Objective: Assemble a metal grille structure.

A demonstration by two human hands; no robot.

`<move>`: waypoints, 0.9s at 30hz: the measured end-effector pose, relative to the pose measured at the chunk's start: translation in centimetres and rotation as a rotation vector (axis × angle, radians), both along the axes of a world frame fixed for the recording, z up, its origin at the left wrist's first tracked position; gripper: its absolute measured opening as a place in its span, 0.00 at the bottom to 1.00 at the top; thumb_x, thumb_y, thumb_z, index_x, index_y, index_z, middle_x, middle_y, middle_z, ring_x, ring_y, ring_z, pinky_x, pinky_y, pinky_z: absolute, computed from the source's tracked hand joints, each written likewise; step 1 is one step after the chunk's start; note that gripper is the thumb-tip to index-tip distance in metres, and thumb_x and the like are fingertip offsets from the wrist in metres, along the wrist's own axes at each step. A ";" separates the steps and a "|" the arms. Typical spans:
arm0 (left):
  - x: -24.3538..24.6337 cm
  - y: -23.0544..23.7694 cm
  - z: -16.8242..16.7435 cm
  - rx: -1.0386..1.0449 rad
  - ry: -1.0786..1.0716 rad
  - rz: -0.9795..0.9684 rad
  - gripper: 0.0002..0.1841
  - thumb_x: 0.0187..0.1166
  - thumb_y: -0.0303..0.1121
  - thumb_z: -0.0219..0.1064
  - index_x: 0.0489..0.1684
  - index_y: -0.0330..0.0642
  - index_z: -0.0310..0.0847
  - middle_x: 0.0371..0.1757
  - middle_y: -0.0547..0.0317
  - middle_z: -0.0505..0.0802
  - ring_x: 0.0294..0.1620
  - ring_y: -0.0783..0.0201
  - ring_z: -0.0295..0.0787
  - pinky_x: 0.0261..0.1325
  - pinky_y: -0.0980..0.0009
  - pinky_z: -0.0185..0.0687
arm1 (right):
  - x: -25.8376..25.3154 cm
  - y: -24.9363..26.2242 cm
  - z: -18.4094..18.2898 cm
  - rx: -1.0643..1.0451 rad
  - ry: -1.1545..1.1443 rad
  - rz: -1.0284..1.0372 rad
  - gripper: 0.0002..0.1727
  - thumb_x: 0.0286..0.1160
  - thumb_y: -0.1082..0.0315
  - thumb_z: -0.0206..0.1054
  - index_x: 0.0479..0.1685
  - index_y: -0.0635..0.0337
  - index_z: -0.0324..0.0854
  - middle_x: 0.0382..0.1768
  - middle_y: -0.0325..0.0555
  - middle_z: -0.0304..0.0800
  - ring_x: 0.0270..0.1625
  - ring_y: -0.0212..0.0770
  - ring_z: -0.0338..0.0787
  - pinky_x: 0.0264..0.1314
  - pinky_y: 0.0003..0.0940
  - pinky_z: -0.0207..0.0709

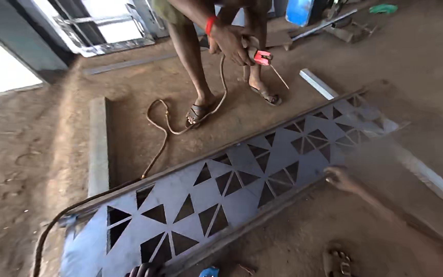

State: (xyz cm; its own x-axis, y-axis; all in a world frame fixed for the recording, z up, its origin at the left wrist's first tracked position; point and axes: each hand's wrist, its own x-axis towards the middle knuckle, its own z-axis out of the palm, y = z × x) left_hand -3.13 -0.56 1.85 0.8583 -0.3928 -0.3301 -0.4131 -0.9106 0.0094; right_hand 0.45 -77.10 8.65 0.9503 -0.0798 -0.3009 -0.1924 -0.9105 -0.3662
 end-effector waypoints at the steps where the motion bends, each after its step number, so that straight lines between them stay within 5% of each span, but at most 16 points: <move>1: 0.5 -0.9 0.6 0.051 0.051 0.017 0.27 0.87 0.48 0.56 0.64 0.28 0.80 0.69 0.25 0.83 0.70 0.26 0.79 0.71 0.33 0.71 | 0.3 0.5 -1.6 -0.026 -0.056 0.050 0.25 0.74 0.59 0.75 0.70 0.55 0.84 0.66 0.53 0.88 0.70 0.55 0.86 0.76 0.58 0.75; 7: 4.6 -14.6 3.4 0.101 0.385 -0.161 0.24 0.88 0.44 0.59 0.82 0.51 0.74 0.76 0.43 0.83 0.76 0.41 0.79 0.75 0.43 0.74 | 0.8 6.1 -7.3 -0.052 -0.243 0.455 0.29 0.65 0.42 0.75 0.66 0.43 0.87 0.67 0.43 0.88 0.73 0.51 0.82 0.77 0.60 0.70; 13: 7.6 -30.9 2.3 -0.124 0.331 -0.324 0.20 0.88 0.43 0.60 0.75 0.49 0.78 0.69 0.49 0.86 0.70 0.47 0.84 0.70 0.48 0.79 | 1.7 6.2 -8.6 0.053 -0.386 0.602 0.18 0.64 0.52 0.77 0.51 0.46 0.93 0.51 0.42 0.91 0.57 0.48 0.87 0.62 0.55 0.76; 18: 4.1 -33.5 -1.1 -0.352 -0.101 -0.254 0.12 0.81 0.30 0.64 0.59 0.44 0.86 0.55 0.50 0.90 0.53 0.48 0.90 0.51 0.52 0.87 | 1.7 5.7 -10.4 0.168 -0.435 0.582 0.13 0.69 0.56 0.73 0.48 0.48 0.93 0.49 0.43 0.90 0.55 0.49 0.87 0.61 0.53 0.78; 27: 0.5 -35.0 -3.7 -0.364 -0.375 -0.010 0.14 0.81 0.29 0.61 0.60 0.46 0.87 0.57 0.49 0.90 0.55 0.46 0.87 0.58 0.46 0.81 | 1.2 5.3 -11.1 0.096 -0.605 0.650 0.15 0.81 0.54 0.63 0.50 0.49 0.92 0.49 0.47 0.91 0.54 0.51 0.89 0.58 0.50 0.81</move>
State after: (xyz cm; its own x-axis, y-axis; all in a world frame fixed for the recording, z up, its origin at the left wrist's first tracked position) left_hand -2.59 -35.54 -1.81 0.8872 -0.4334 0.1583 -0.4571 -0.8721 0.1743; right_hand 1.67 -71.77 -2.48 0.7974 0.5297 0.2892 0.6019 -0.7326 -0.3179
